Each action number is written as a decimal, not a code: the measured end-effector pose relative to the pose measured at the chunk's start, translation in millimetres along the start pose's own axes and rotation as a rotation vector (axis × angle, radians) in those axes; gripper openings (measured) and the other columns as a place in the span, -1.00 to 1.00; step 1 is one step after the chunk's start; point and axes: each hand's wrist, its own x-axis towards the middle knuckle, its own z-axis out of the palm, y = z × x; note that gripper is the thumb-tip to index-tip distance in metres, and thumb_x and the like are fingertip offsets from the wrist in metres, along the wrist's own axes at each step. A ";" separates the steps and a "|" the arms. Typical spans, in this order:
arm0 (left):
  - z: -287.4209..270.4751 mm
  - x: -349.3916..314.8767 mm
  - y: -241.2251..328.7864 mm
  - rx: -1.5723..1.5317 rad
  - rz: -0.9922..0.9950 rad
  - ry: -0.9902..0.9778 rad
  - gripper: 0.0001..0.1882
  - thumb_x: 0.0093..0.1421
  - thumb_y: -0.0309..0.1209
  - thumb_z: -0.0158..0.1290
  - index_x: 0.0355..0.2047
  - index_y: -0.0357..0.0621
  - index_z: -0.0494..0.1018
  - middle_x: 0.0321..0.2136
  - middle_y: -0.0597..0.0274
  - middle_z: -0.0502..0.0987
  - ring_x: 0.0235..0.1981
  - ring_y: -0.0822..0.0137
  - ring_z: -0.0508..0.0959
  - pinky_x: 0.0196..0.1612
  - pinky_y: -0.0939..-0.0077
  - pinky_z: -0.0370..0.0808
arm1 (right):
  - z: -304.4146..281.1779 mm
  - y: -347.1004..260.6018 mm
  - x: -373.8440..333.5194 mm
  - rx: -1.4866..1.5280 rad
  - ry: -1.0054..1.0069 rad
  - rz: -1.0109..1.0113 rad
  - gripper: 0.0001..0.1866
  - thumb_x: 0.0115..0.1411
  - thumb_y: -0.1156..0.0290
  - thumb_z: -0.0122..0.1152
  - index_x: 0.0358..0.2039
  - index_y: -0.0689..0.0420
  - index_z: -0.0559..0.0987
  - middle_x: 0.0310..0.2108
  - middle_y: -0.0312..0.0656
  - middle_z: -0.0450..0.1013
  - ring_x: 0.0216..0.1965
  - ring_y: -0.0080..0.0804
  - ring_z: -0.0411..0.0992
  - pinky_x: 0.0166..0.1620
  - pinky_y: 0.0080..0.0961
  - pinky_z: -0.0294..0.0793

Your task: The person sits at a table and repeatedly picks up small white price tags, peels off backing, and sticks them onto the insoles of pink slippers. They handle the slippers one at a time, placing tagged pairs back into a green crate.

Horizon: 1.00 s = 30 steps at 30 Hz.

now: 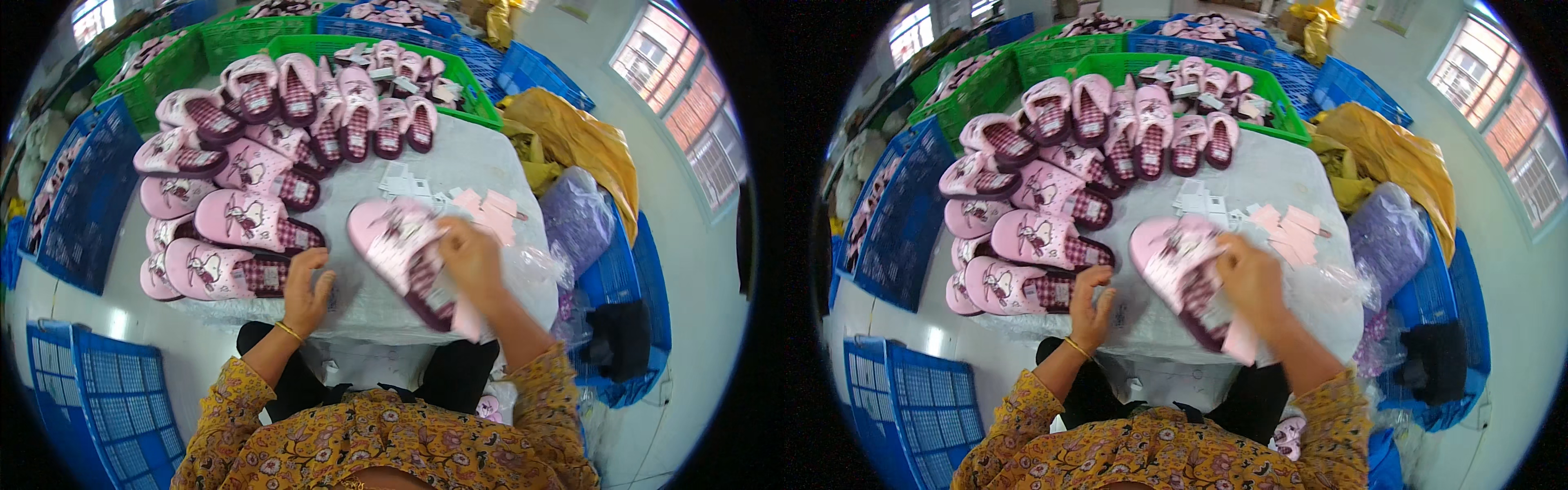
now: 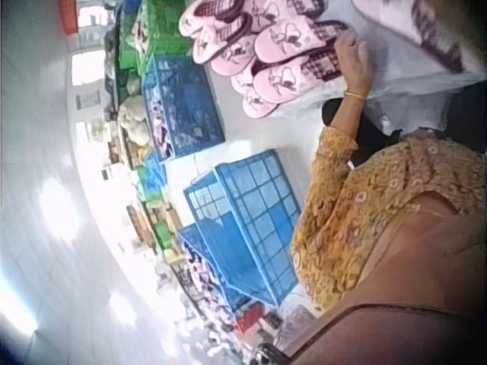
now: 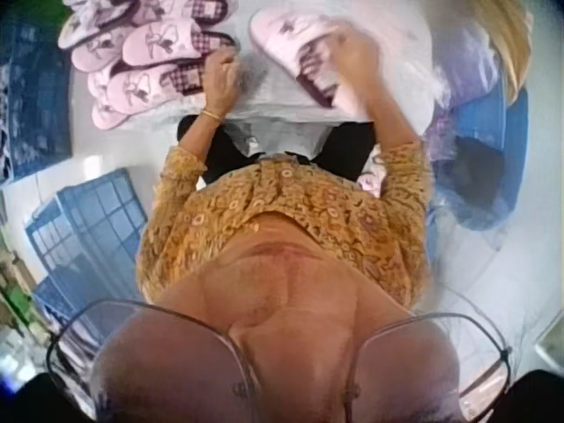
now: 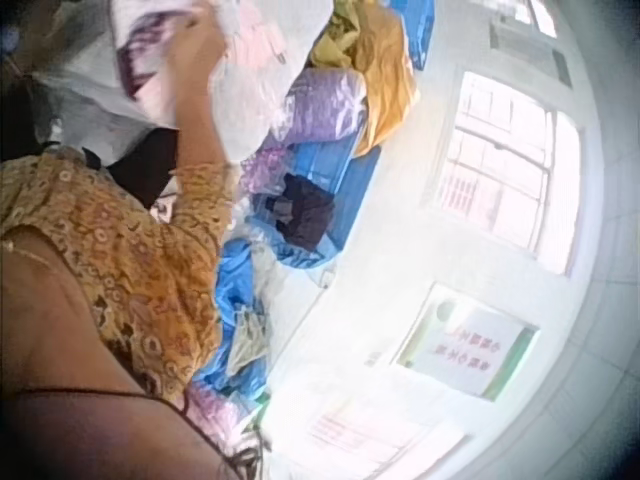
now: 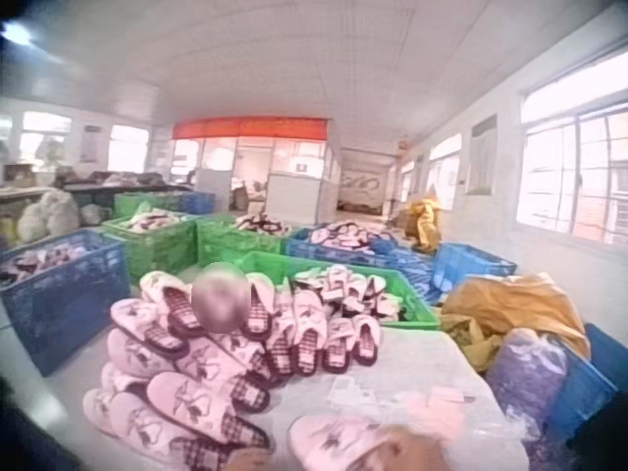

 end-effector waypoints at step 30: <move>3.8 -5.7 2.7 0.109 -0.073 -0.104 -0.69 0.11 -0.58 0.15 -0.11 -0.29 0.42 -0.13 -0.08 0.51 -0.12 -0.09 0.51 -0.05 0.18 0.47 | 227.5 -17.0 281.7 -0.062 0.399 -0.299 -0.75 0.01 0.39 0.20 -0.24 0.03 0.64 -0.41 0.08 0.55 -0.28 0.08 0.50 -0.17 -0.04 0.47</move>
